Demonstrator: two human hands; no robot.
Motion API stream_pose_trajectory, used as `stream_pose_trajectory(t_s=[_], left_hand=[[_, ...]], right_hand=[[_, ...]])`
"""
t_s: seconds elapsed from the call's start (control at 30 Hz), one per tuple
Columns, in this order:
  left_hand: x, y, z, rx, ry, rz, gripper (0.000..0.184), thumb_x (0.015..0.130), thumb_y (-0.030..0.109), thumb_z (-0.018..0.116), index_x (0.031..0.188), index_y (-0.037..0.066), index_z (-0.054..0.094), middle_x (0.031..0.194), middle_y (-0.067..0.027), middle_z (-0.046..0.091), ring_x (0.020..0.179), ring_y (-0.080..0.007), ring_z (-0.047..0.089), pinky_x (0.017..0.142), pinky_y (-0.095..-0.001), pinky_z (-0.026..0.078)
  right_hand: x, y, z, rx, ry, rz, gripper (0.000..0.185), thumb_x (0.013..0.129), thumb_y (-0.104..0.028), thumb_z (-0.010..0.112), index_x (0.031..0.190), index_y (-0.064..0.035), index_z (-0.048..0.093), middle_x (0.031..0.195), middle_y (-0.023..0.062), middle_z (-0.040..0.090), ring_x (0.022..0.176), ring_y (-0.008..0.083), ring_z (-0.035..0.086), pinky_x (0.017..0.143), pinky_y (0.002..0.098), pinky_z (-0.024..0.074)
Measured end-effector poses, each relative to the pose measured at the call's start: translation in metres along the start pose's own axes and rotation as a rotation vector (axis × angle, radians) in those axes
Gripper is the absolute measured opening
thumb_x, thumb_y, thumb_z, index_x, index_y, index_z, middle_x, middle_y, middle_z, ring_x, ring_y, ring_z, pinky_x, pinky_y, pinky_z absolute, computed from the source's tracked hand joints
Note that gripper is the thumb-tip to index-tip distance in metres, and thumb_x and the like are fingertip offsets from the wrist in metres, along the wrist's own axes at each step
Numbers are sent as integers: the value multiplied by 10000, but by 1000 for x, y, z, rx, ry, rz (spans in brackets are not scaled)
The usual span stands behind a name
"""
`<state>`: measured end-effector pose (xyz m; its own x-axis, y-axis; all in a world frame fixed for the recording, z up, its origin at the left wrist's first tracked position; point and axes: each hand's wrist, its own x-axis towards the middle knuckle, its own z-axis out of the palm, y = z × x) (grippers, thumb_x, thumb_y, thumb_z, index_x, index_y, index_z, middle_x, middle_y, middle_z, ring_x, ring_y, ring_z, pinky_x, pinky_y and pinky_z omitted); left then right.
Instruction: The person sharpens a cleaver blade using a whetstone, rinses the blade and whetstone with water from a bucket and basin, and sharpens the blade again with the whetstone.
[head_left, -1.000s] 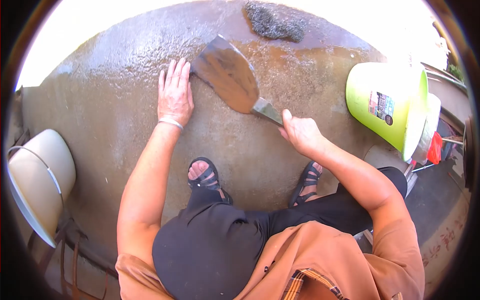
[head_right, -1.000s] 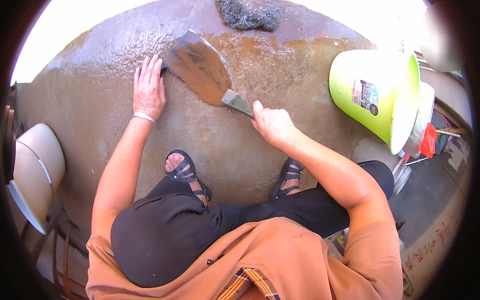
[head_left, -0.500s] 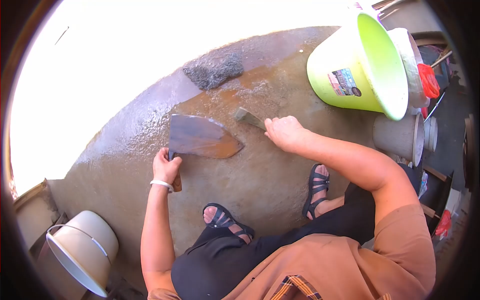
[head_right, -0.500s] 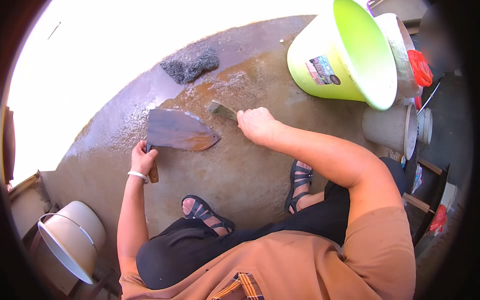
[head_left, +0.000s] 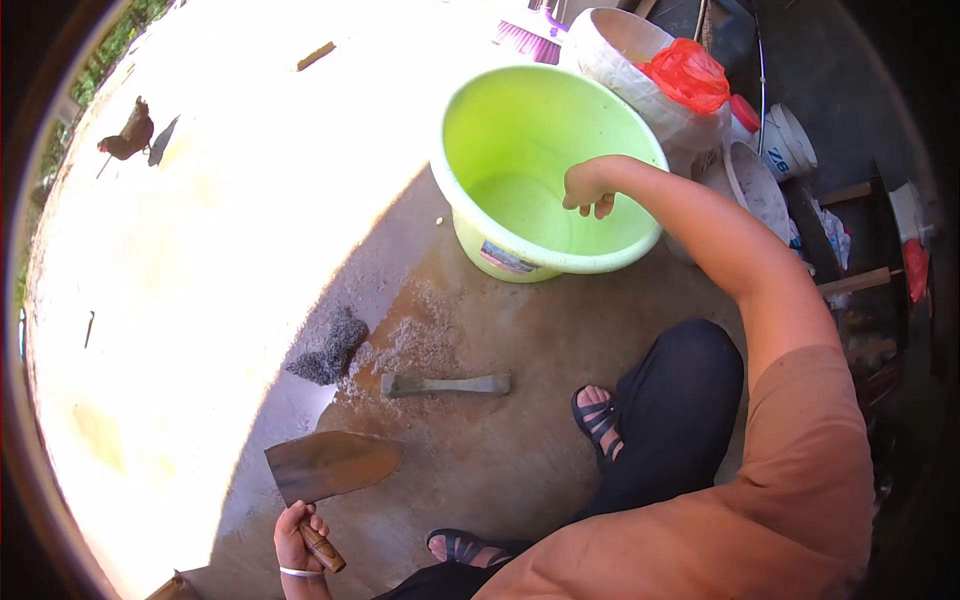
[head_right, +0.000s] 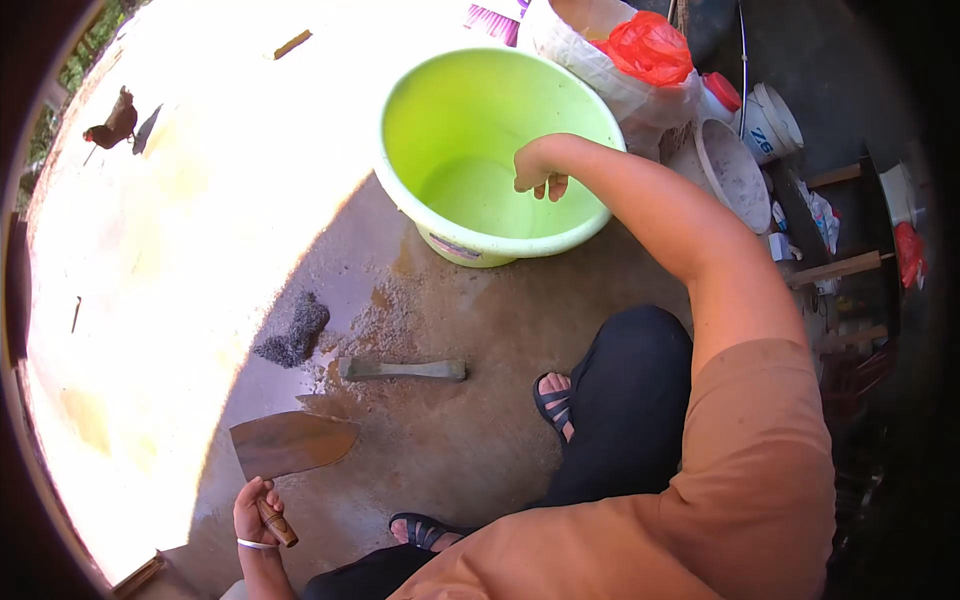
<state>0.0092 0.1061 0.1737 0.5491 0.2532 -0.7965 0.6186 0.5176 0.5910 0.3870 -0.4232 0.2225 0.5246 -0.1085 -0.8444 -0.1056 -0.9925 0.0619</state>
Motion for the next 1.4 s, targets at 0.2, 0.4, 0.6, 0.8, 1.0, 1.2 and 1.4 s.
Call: stream_pose_trajectory(t_s=[0.2, 0.4, 0.6, 0.8, 1.0, 1.2, 1.4], left_hand=[[-33, 33, 68, -234, -181, -174, 263, 799, 23, 511, 1062, 26, 526, 815, -102, 594, 640, -200, 597, 627, -382, 547], [-46, 28, 158, -326, -234, -248, 411, 755, -66, 441, 1161, -11, 468, 1185, -172, 535, 1123, -361, 558, 933, -473, 503], [7, -9, 219, -456, -230, -89, 493, 738, -163, 371, 1208, -19, 404, 1283, -180, 447, 1214, -399, 482, 989, -516, 454], [33, -49, 270, -669, -250, 16, 472, 783, -165, 425, 1215, 5, 344, 1305, -178, 415, 1235, -391, 461, 1026, -525, 416], [51, -89, 290, -731, -470, 54, 456, 849, -88, 467, 1272, 19, 335, 1329, -178, 416, 1257, -346, 444, 1049, -481, 399], [51, -95, 266, -783, -522, 227, 421, 911, 11, 434, 1328, 14, 381, 1353, -173, 450, 1245, -279, 467, 1049, -395, 398], [30, -81, 226, -758, -384, 240, 543, 782, -170, 397, 1305, -34, 344, 1325, -188, 449, 1267, -383, 426, 1056, -516, 383]], right_hand=[[99, 7, 2, 239, -200, -42, 483, 929, -198, 427, 1355, 23, 375, 1136, 147, 590, 781, 264, 635, 704, 375, 562], [181, 24, 26, -93, 299, -200, 473, 958, -365, 369, 954, 42, 611, 812, 161, 622, 606, 259, 612, 595, 375, 546], [136, -35, 51, 991, -553, -300, 382, 956, -419, 394, 767, -100, 484, 671, 39, 510, 472, 142, 464, 430, 295, 425], [-32, -52, 10, 1321, -502, -898, 374, 995, -343, 351, 776, -87, 515, 704, 29, 558, 520, 116, 522, 465, 231, 446], [-111, -134, 122, 355, 9, -1217, 563, 1012, -361, 251, 1233, 100, 487, 1290, 221, 501, 1236, 322, 454, 1067, 381, 322], [-51, -155, 195, -49, 388, -1238, 700, 974, -487, 293, 1425, 43, 217, 1457, 246, 281, 1379, 363, 238, 1136, 452, 152], [12, -141, 200, 4, 622, -991, 736, 962, -536, 233, 1439, 24, 215, 1498, 221, 213, 1407, 335, 176, 1145, 435, 112]])
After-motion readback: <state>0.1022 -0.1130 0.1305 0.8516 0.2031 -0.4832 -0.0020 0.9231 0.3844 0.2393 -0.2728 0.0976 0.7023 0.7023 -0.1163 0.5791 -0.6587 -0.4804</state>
